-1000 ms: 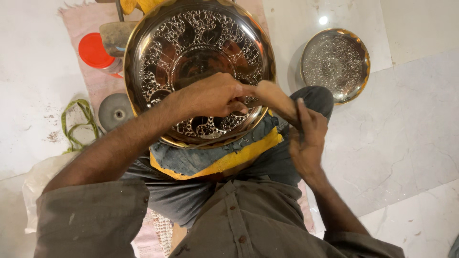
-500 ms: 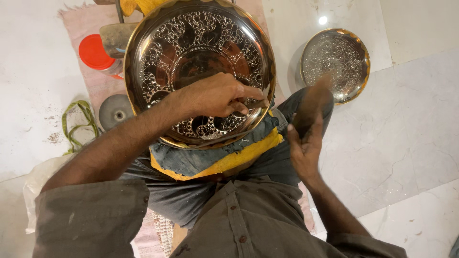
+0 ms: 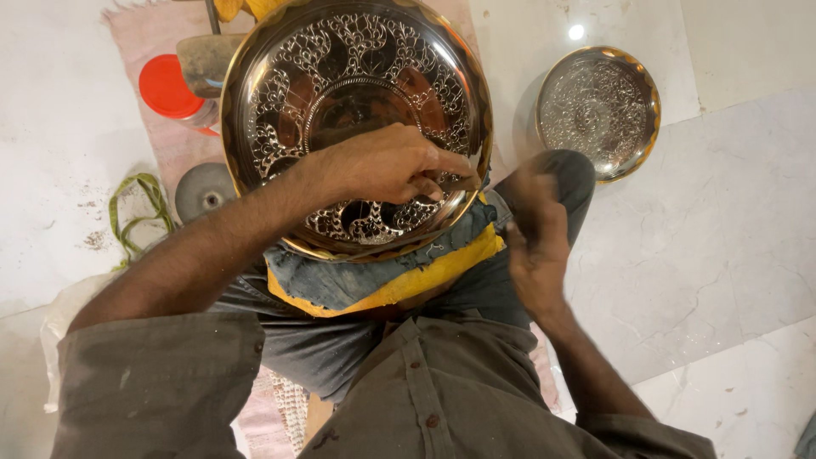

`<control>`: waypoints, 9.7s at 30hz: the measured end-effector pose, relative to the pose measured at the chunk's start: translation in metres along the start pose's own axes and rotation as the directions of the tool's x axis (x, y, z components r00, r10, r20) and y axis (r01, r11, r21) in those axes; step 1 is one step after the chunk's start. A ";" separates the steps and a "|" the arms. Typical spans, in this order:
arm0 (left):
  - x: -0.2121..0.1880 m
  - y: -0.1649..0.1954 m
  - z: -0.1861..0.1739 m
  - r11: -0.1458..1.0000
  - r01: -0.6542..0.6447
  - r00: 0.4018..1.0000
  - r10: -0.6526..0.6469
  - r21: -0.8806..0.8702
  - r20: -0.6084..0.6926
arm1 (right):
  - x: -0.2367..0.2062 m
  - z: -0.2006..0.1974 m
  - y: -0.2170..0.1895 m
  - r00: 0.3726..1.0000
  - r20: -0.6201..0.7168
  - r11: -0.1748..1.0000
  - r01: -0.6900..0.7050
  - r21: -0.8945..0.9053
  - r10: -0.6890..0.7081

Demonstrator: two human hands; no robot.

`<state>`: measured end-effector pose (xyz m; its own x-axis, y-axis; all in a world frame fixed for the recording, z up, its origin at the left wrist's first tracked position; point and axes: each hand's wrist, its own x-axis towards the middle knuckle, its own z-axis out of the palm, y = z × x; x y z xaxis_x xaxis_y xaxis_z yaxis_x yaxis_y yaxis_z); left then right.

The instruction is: The person sits cross-legged and uses a grinding wheel to polish the center of a decorative metal plate. They then switch to a wooden mallet and a small metal tool to tap and refine the embossed patterns on the plate's surface.

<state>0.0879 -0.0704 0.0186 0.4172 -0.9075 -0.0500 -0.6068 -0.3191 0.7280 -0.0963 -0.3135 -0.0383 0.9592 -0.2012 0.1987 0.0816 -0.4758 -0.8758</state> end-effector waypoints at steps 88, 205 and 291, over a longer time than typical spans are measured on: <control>-0.003 0.005 -0.011 0.999 0.009 1.000 -0.008 0.051 -0.012 | 0.003 -0.002 -0.001 0.997 0.075 0.970 0.041 -0.241 -0.023; -0.039 0.016 0.086 0.924 0.134 0.439 -0.379 -0.357 -0.815 | 0.126 -0.008 -0.102 0.798 0.514 0.749 0.542 -0.381 -0.316; -0.020 0.015 0.092 0.892 0.106 0.336 -0.448 -0.440 -0.828 | 0.153 -0.004 -0.100 0.629 0.634 0.359 0.777 -0.517 -0.450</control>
<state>0.0084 -0.0826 -0.0327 0.9726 0.0647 0.2232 -0.1994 -0.2609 0.9446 0.0406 -0.3002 0.0819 0.7382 0.6304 0.2402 0.6351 -0.7695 0.0678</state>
